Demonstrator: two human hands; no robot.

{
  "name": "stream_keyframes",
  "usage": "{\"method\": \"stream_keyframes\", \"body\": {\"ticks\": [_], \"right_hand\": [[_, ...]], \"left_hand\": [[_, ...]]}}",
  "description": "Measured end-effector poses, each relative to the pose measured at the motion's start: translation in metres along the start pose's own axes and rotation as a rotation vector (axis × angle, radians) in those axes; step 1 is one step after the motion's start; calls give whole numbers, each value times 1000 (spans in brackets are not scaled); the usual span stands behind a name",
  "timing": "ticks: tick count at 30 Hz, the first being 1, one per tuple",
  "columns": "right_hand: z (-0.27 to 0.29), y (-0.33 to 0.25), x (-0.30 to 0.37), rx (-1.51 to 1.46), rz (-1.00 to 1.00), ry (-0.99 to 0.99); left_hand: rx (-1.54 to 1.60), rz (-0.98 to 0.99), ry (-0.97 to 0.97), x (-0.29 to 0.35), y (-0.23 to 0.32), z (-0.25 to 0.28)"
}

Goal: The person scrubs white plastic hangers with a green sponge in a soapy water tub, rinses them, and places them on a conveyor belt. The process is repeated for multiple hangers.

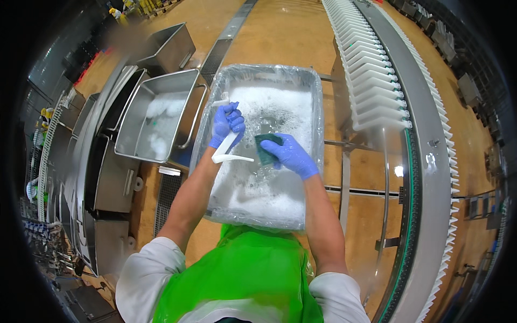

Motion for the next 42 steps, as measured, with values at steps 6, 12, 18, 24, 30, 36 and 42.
{"method": "stream_keyframes", "body": {"ticks": [6,12,18,24,30,36,42], "right_hand": [[-63,4,-4,181,-89,-173],[-56,10,-9,64,-48,-48],[-12,6,-15,451,17,211],[32,108,-47,1215,-293,350],[48,40,-30,113,-38,428],[41,27,-35,-172,150,438],[24,7,-27,-691,237,307]], "left_hand": [[-281,3,-24,0,-36,-2],[-199,88,-25,-5,-44,8],[-244,193,5,-5,-67,16],[-2006,-128,-94,-18,-71,116],[-1199,119,-163,5,-61,32],[-992,-76,-386,29,-60,-38],[-251,385,-336,32,-77,-32]]}}
Point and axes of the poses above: each hand's wrist, its own x-axis away from the middle knuckle, its own z-axis out of the back of the hand, y = z × x, the point moved 9 cm from there along -x, towards the middle knuckle, and after that the axes turned 2 degrees about -z, right-handed, at the moved point
